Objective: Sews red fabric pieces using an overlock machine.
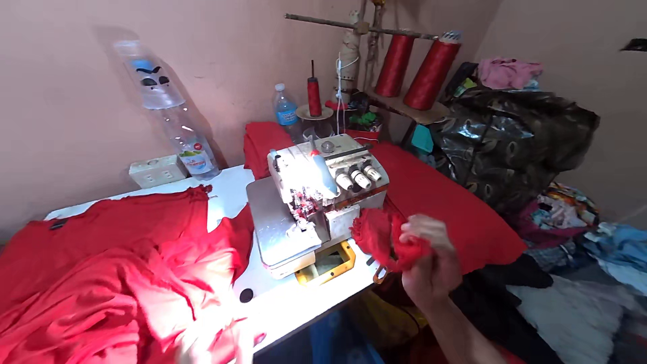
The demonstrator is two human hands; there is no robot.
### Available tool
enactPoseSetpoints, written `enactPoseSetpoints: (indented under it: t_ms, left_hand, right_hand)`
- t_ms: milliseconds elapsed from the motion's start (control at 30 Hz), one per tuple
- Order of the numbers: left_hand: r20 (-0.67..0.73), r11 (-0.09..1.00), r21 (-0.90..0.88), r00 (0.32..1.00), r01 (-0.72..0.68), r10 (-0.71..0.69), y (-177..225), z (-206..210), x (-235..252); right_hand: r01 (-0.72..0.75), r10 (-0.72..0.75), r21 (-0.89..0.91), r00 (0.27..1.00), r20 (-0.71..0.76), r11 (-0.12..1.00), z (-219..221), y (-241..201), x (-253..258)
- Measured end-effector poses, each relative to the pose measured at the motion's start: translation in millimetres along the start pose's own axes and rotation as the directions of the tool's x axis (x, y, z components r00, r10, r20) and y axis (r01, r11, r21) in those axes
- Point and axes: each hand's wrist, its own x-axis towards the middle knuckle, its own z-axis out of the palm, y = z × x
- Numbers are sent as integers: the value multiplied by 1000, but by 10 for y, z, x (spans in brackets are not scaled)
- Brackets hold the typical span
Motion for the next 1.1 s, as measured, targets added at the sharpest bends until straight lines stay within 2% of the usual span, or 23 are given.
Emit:
enactPoseSetpoints:
  t_ms: [67,133,167,233,333,400,433,467,500,533,567,600,633,667,733,767,867,933,1000,1067,1100]
  left_hand:
    - [39,976,-215,999,-26,35,190,161,225]
    - [103,885,-466,993,-1,55,365,341,358]
    - [114,817,-576,991,12,66,451,411,377]
    - [18,770,-638,999,-21,43,622,470,328]
    - [-160,801,-596,986,-56,-50,692,425,179]
    - [-125,735,-678,983,12,-132,651,353,90]
    - [-25,639,-763,983,100,-184,631,280,43]
    - [133,493,-837,964,235,-232,614,185,5]
    - [343,306,-862,910,403,-232,588,69,-10]
    - [571,116,-796,801,594,-179,550,-69,3]
    - [748,-39,-662,657,748,-93,509,-194,40]
    - [849,-95,-527,529,845,-10,469,-273,77]
    - [889,-76,-450,454,890,52,426,-308,102]
    - [894,-28,-435,436,900,101,374,-319,121]
    - [871,44,-487,482,872,94,269,-351,129]
    - [864,34,-503,502,864,24,241,-381,127]
    - [821,-135,-570,562,810,-96,192,-419,134]
    - [824,-213,-566,547,796,-145,200,-419,158]
    - [847,-248,-532,506,810,-165,213,-388,176]
    - [859,-228,-509,473,830,-195,219,-352,179]
    - [847,-166,-516,471,841,-246,220,-335,179]
  right_hand:
    - [-26,5,167,992,128,986,170,-250,-43]
    - [-47,-9,252,976,216,967,405,-456,-188]
    - [-90,29,271,975,221,958,526,-562,-284]
    - [-213,162,312,970,183,926,741,-774,-455]
    - [-332,275,459,943,188,824,893,-996,-587]
    - [-433,325,557,901,288,708,924,-1055,-613]
    - [-490,343,606,871,351,626,929,-1063,-613]
    - [-559,357,635,829,430,534,923,-1058,-590]
    - [-615,330,653,788,519,442,907,-1028,-549]
    - [-666,279,651,745,606,363,894,-987,-501]
    - [-704,225,633,706,671,321,900,-950,-458]
    - [-729,176,607,674,717,317,921,-914,-428]
    - [-735,130,587,655,745,341,955,-881,-411]
    - [-728,92,576,646,757,371,991,-855,-407]
    - [-697,71,569,658,750,436,1002,-818,-409]
    - [-666,82,570,681,727,480,967,-807,-396]
    - [-564,158,614,794,587,552,820,-833,-359]
    - [-498,185,555,831,525,666,743,-923,-355]
    - [-435,174,466,847,503,770,731,-1028,-362]
    - [-387,114,489,860,497,782,753,-1048,-368]
    - [-376,77,533,863,499,758,764,-1028,-360]
